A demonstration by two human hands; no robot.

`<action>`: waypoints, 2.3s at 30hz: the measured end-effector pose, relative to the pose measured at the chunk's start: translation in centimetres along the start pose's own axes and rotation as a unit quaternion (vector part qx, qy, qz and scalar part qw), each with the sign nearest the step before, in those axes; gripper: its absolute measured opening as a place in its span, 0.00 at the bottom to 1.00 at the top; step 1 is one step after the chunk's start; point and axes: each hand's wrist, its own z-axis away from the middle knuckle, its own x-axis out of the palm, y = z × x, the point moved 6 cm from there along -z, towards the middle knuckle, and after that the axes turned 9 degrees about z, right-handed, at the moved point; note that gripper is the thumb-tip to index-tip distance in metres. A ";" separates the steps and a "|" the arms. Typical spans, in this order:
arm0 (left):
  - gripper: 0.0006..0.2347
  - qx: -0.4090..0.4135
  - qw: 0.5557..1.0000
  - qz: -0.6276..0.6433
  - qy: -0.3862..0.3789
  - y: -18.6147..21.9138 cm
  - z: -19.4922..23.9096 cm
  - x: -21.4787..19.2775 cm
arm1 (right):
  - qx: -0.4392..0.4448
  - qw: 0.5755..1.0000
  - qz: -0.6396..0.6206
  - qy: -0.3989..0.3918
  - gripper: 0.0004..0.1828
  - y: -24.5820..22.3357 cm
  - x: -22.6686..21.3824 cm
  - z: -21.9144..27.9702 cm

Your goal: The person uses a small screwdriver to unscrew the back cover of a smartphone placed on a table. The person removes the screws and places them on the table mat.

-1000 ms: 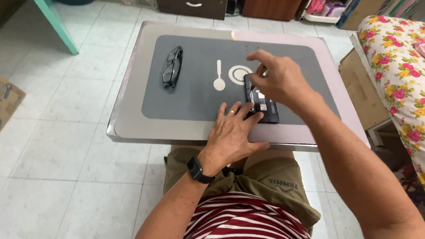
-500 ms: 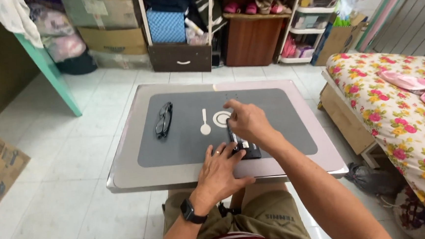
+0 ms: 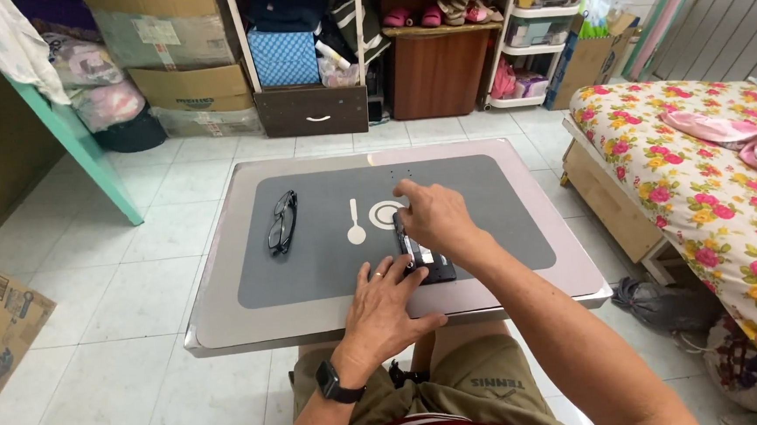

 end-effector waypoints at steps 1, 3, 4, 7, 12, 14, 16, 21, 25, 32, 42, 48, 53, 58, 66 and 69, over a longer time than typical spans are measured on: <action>0.31 0.001 1.000 0.000 -0.001 -0.1 0.0 0.2 | 0.001 1.000 0.000 0.000 0.20 -0.1 -0.3 0.3; 0.33 -0.001 1.000 0.005 0.010 -0.3 0.0 0.4 | -0.006 0.999 -0.034 0.001 0.21 -0.4 -0.9 0.7; 0.33 -0.002 1.000 0.005 0.010 -0.3 0.0 0.3 | -0.007 0.999 -0.035 0.000 0.21 -0.5 -1.3 0.9; 0.33 -0.007 1.000 0.000 0.000 -0.3 0.0 0.3 | -0.029 0.997 -0.061 -0.026 0.28 -0.7 -1.2 1.0; 0.32 -0.016 1.000 0.018 -0.001 -0.2 0.1 0.2 | -0.058 0.997 -0.052 0.025 0.21 -0.8 -0.7 0.7; 0.32 -0.013 1.000 0.011 -0.001 -0.3 0.0 0.3 | -0.065 0.996 -0.060 0.013 0.24 -1.2 -1.2 1.0; 0.33 -0.011 1.000 0.004 -0.003 -0.4 0.0 0.5 | -0.070 0.995 -0.068 -0.001 0.27 -1.2 -0.9 1.0; 0.32 -0.011 1.000 0.010 -0.004 0.0 0.1 0.1 | -0.087 0.993 -0.005 0.081 0.17 -0.5 0.9 -0.3; 0.31 -0.017 1.000 0.015 -0.007 0.1 0.0 -0.1 | -0.074 0.993 -0.026 0.083 0.20 -0.2 0.1 0.1; 0.32 -0.009 1.000 0.003 -0.005 -0.1 -0.1 0.1 | -0.080 0.989 -0.121 -0.026 0.27 -2.2 -2.5 1.3; 0.32 -0.018 1.000 0.002 -0.017 0.1 0.0 0.0 | -0.094 0.978 -0.174 -0.061 0.32 -2.4 -2.9 1.5; 0.36 -0.006 1.000 0.021 -0.016 0.8 0.3 -1.4 | -0.096 0.991 -0.095 0.011 0.23 -0.4 0.0 -0.5; 0.35 0.012 0.999 0.029 0.006 0.5 0.5 -1.1 | -0.114 0.990 -0.076 -0.011 0.27 -0.2 -1.0 0.0; 0.36 0.010 0.999 0.033 0.022 0.1 0.2 -0.2 | -0.096 0.994 0.006 0.041 0.23 0.9 0.1 -1.0; 0.36 0.007 1.000 0.023 0.016 -0.4 0.1 0.3 | -0.104 0.991 -0.079 0.008 0.29 -0.4 -1.6 0.3; 0.36 0.006 0.999 0.028 0.020 -0.3 0.2 0.3 | -0.095 0.995 -0.018 0.017 0.24 -0.9 -2.0 0.1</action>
